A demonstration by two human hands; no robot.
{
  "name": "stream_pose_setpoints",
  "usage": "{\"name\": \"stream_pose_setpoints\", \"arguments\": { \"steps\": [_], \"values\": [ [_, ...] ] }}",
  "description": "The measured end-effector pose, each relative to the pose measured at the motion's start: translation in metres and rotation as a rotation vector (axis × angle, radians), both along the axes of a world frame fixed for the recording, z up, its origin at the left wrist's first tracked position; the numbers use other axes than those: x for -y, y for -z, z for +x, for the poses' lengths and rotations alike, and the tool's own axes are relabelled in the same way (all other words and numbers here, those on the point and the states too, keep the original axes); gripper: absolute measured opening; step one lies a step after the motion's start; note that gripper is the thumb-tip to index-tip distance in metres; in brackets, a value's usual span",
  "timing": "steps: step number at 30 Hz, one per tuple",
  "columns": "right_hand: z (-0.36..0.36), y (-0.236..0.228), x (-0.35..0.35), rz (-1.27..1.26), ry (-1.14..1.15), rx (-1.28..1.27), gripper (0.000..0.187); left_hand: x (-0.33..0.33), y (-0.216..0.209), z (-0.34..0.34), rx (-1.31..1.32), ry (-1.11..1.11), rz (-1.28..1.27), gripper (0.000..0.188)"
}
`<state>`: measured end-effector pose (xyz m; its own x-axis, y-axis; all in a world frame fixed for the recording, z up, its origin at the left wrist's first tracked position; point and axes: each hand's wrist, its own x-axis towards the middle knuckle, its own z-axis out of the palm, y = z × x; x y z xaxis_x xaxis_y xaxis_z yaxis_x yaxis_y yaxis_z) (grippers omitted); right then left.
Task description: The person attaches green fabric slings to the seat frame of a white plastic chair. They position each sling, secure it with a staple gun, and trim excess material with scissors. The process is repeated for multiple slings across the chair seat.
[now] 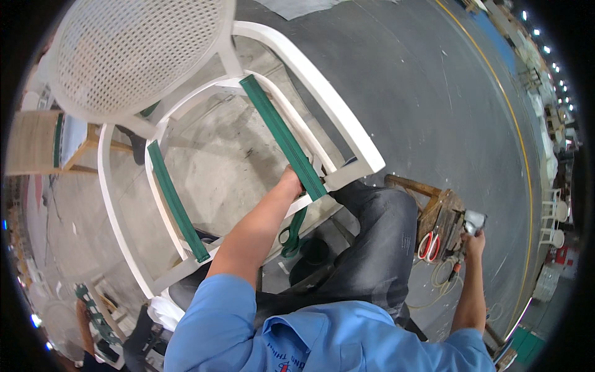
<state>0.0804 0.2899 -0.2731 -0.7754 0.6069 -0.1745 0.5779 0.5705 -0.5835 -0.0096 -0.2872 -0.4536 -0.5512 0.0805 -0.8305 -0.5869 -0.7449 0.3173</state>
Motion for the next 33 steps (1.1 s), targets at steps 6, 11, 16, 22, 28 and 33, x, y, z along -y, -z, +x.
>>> {"name": "stream_pose_setpoints", "arguments": {
  "steps": [6, 11, 16, 22, 28, 33],
  "values": [
    [0.007, -0.089, 0.102, -0.246, -0.205, -0.121, 0.037, 0.006, 0.003, 0.007, -0.109, -0.007, -0.014, 0.032],
    [0.008, -0.114, 0.248, -0.536, -0.489, -0.032, 0.041, 0.010, 0.013, 0.002, -0.146, 0.014, -0.017, 0.028],
    [-0.015, -0.085, 0.373, -0.588, -0.773, 0.389, 0.032, 0.012, 0.015, 0.004, -0.160, 0.026, -0.007, 0.025],
    [-0.035, -0.039, 0.416, -0.416, -0.807, 0.483, 0.029, 0.005, 0.006, 0.006, -0.177, 0.017, 0.002, 0.020],
    [-0.040, -0.026, 0.437, -0.348, -0.812, 0.503, 0.028, 0.013, 0.018, 0.005, -0.172, 0.040, -0.101, 0.019],
    [-0.043, -0.021, 0.436, -0.322, -0.824, 0.505, 0.029, 0.010, 0.014, 0.006, -0.152, 0.028, -0.065, 0.019]
  ]
}}
